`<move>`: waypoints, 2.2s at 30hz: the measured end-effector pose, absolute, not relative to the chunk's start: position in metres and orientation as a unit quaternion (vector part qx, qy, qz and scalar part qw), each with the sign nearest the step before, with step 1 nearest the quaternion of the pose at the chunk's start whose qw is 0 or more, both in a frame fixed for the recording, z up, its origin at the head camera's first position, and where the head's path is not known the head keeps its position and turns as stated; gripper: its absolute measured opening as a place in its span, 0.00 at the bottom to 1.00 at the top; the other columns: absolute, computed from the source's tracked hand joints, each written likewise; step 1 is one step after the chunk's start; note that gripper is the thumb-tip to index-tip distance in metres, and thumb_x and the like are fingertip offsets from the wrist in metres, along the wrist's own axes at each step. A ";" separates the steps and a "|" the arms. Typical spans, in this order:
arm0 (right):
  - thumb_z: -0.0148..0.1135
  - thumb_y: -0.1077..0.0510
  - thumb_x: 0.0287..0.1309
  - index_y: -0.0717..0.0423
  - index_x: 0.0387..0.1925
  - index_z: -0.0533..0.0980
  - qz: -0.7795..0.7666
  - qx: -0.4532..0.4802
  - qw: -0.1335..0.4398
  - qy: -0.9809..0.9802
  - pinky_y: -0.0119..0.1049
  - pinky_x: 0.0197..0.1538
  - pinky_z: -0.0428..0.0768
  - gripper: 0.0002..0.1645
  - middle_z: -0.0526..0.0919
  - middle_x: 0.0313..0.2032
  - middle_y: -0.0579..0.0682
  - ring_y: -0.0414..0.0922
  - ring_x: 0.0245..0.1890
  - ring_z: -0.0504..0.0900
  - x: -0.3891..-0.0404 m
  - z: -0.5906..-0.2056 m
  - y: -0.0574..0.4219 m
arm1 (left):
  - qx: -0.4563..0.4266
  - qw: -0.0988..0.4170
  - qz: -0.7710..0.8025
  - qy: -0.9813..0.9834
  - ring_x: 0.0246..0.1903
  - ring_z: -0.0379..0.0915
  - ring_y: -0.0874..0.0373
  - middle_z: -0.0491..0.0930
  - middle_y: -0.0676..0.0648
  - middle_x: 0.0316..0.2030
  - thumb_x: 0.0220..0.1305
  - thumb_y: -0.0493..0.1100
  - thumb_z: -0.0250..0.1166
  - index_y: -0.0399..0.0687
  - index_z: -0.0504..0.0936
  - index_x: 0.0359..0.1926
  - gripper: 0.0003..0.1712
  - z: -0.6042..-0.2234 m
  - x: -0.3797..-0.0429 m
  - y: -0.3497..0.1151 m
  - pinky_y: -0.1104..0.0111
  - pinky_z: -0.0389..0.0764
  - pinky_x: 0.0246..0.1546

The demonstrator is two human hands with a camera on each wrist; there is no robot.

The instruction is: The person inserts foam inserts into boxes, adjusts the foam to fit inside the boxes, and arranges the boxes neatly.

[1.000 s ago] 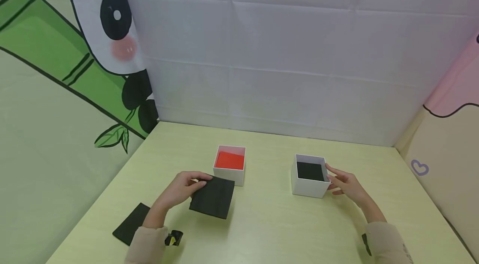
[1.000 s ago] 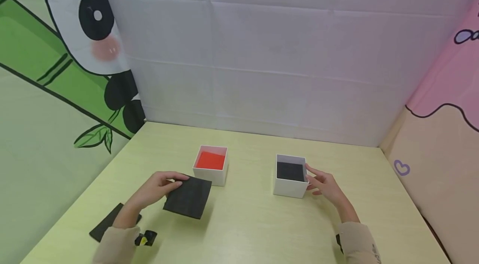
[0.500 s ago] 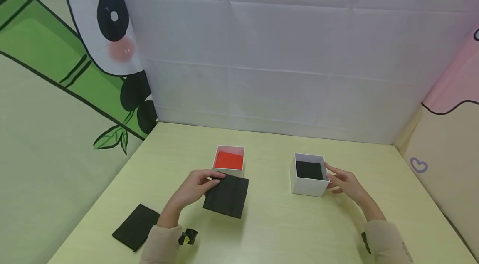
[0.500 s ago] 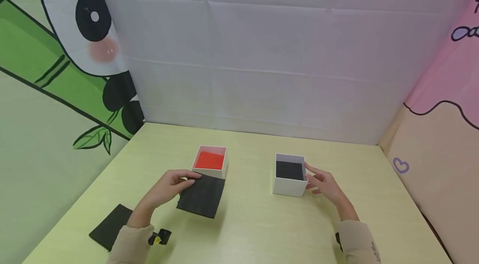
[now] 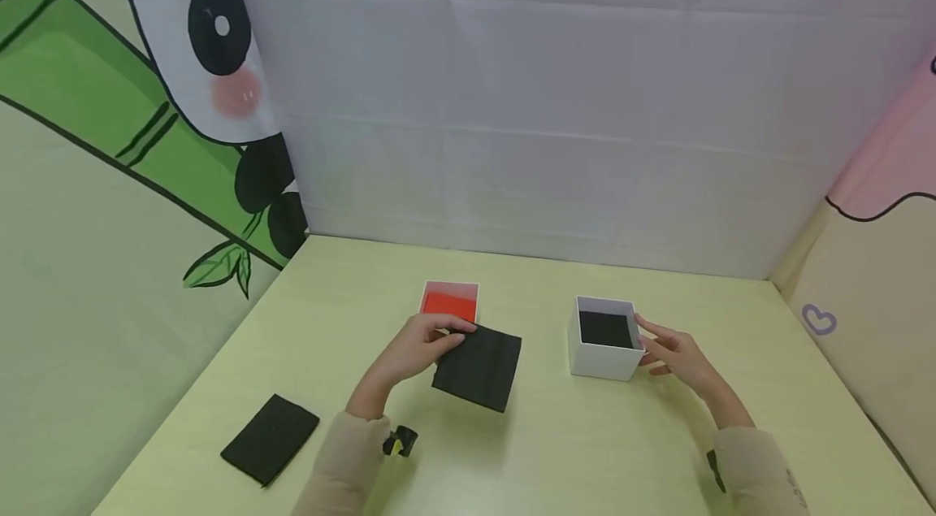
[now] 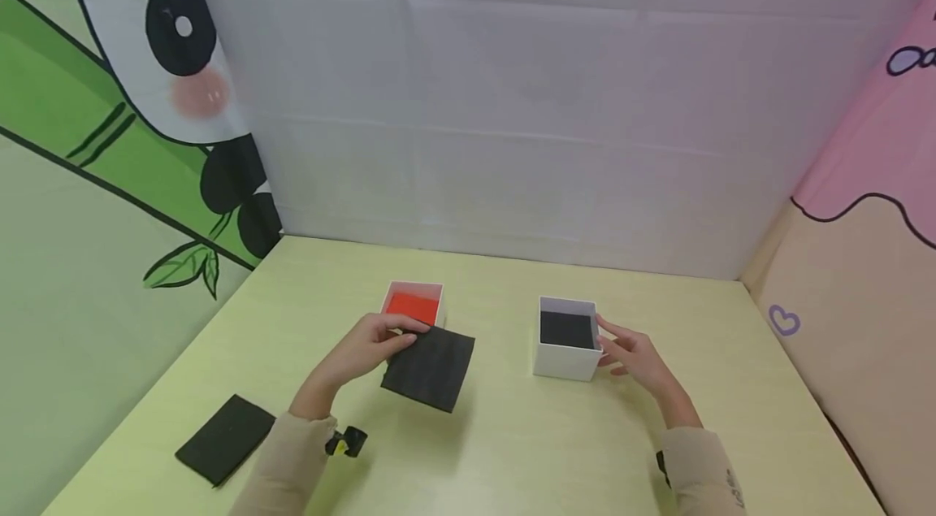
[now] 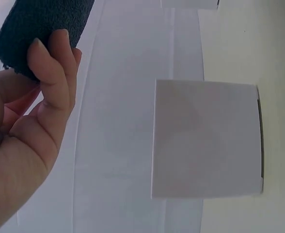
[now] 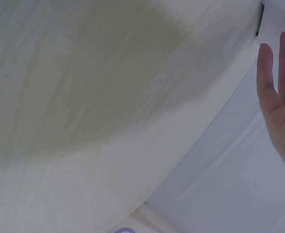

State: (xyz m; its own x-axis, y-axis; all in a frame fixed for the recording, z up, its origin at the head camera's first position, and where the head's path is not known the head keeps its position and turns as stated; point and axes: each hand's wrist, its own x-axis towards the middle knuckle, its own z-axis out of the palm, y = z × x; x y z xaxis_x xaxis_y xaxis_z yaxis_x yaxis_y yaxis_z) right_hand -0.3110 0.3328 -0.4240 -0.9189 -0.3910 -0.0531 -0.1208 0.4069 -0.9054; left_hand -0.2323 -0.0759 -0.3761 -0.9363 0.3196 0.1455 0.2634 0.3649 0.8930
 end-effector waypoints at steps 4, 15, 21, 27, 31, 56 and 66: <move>0.48 0.56 0.64 0.65 0.64 0.53 -0.523 -0.157 0.129 0.828 0.48 0.38 0.76 0.32 0.70 0.49 0.72 0.53 0.34 0.80 -0.312 -0.425 0.334 | 0.194 0.028 0.534 0.822 0.30 0.72 0.56 0.74 0.45 0.38 0.60 0.35 0.58 0.40 0.80 0.44 0.11 -0.371 -0.240 -0.068 0.68 0.74 0.29; 0.50 0.55 0.63 0.64 0.63 0.53 -0.525 -0.147 0.127 0.829 0.48 0.38 0.76 0.32 0.72 0.47 0.71 0.51 0.33 0.80 -0.313 -0.429 0.334 | 0.225 0.024 0.544 0.808 0.31 0.76 0.56 0.78 0.42 0.41 0.60 0.34 0.58 0.37 0.80 0.44 0.12 -0.363 -0.252 -0.042 0.69 0.76 0.33; 0.49 0.55 0.63 0.65 0.63 0.53 -0.525 -0.150 0.121 0.829 0.47 0.38 0.76 0.32 0.72 0.47 0.71 0.54 0.34 0.80 -0.313 -0.428 0.335 | 0.225 0.031 0.545 0.807 0.28 0.76 0.57 0.77 0.43 0.41 0.61 0.34 0.56 0.38 0.80 0.44 0.12 -0.360 -0.264 -0.028 0.69 0.76 0.30; 0.49 0.56 0.64 0.64 0.64 0.53 -0.526 -0.150 0.127 0.827 0.48 0.38 0.76 0.31 0.70 0.49 0.72 0.54 0.34 0.80 -0.314 -0.428 0.336 | 0.212 0.048 0.552 0.805 0.26 0.74 0.56 0.77 0.44 0.40 0.61 0.35 0.56 0.40 0.80 0.45 0.12 -0.362 -0.274 -0.012 0.68 0.77 0.27; 0.49 0.56 0.63 0.64 0.64 0.53 -0.529 -0.149 0.126 0.826 0.49 0.38 0.76 0.32 0.70 0.49 0.73 0.53 0.34 0.80 -0.314 -0.427 0.335 | 0.196 0.055 0.560 0.803 0.28 0.74 0.55 0.77 0.45 0.41 0.62 0.36 0.56 0.41 0.80 0.45 0.12 -0.366 -0.282 -0.001 0.67 0.77 0.28; 0.50 0.55 0.63 0.64 0.63 0.54 -0.526 -0.146 0.122 0.829 0.48 0.37 0.76 0.32 0.70 0.49 0.72 0.56 0.35 0.79 -0.315 -0.430 0.337 | 0.174 0.016 0.547 0.819 0.29 0.72 0.60 0.77 0.48 0.36 0.60 0.34 0.57 0.41 0.80 0.42 0.10 -0.380 -0.322 0.054 0.73 0.74 0.29; 0.49 0.55 0.63 0.64 0.64 0.53 -0.525 -0.149 0.121 0.829 0.49 0.37 0.76 0.32 0.70 0.49 0.73 0.59 0.35 0.79 -0.315 -0.429 0.337 | 0.135 -0.009 0.572 0.809 0.21 0.72 0.63 0.78 0.49 0.31 0.56 0.34 0.62 0.39 0.81 0.36 0.06 -0.386 -0.331 0.073 0.71 0.74 0.18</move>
